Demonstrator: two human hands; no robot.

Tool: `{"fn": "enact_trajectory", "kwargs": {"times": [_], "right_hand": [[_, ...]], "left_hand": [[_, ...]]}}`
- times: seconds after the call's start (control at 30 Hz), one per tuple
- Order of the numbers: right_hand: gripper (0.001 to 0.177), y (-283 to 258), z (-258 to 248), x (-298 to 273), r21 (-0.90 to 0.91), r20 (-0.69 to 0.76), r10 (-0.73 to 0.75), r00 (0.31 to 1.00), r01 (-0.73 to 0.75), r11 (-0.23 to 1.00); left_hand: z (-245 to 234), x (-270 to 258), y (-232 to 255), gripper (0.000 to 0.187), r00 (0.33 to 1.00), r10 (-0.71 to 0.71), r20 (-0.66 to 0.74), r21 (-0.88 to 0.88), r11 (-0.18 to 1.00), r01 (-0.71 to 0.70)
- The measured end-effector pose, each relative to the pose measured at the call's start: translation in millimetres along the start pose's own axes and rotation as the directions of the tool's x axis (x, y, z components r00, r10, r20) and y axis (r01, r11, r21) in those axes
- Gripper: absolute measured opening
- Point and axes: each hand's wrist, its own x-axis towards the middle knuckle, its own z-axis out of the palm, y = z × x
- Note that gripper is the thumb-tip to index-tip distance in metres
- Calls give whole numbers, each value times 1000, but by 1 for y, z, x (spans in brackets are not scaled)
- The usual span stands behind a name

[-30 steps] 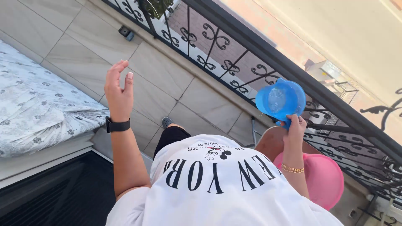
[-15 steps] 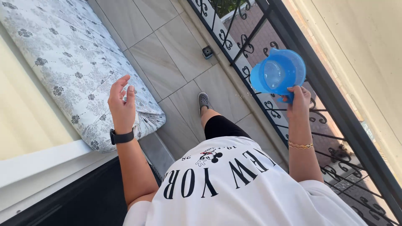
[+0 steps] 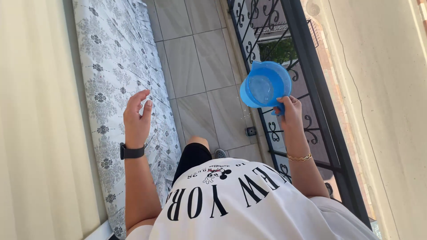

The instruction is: Water several potted plants on a balcony using a blue pitcher.

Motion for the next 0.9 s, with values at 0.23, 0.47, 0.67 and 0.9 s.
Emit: {"fn": "enact_trajectory", "kwargs": {"times": [0.23, 0.47, 0.67, 0.9], "right_hand": [[9, -38, 168, 212, 5, 100, -19, 995, 19, 1000], [11, -98, 337, 411, 1, 86, -12, 996, 12, 1000], [13, -120, 469, 586, -6, 157, 1, 988, 0, 1000], [18, -178, 630, 783, -92, 274, 58, 960, -34, 995]], "left_hand": [[31, 208, -86, 28, 998, -63, 24, -80, 995, 65], [99, 486, -144, 28, 981, -49, 188, -214, 973, 89], [200, 723, -185, 51, 966, 102, 238, -213, 976, -50], [208, 977, -195, 68, 948, -130, 291, -91, 982, 163]]}}
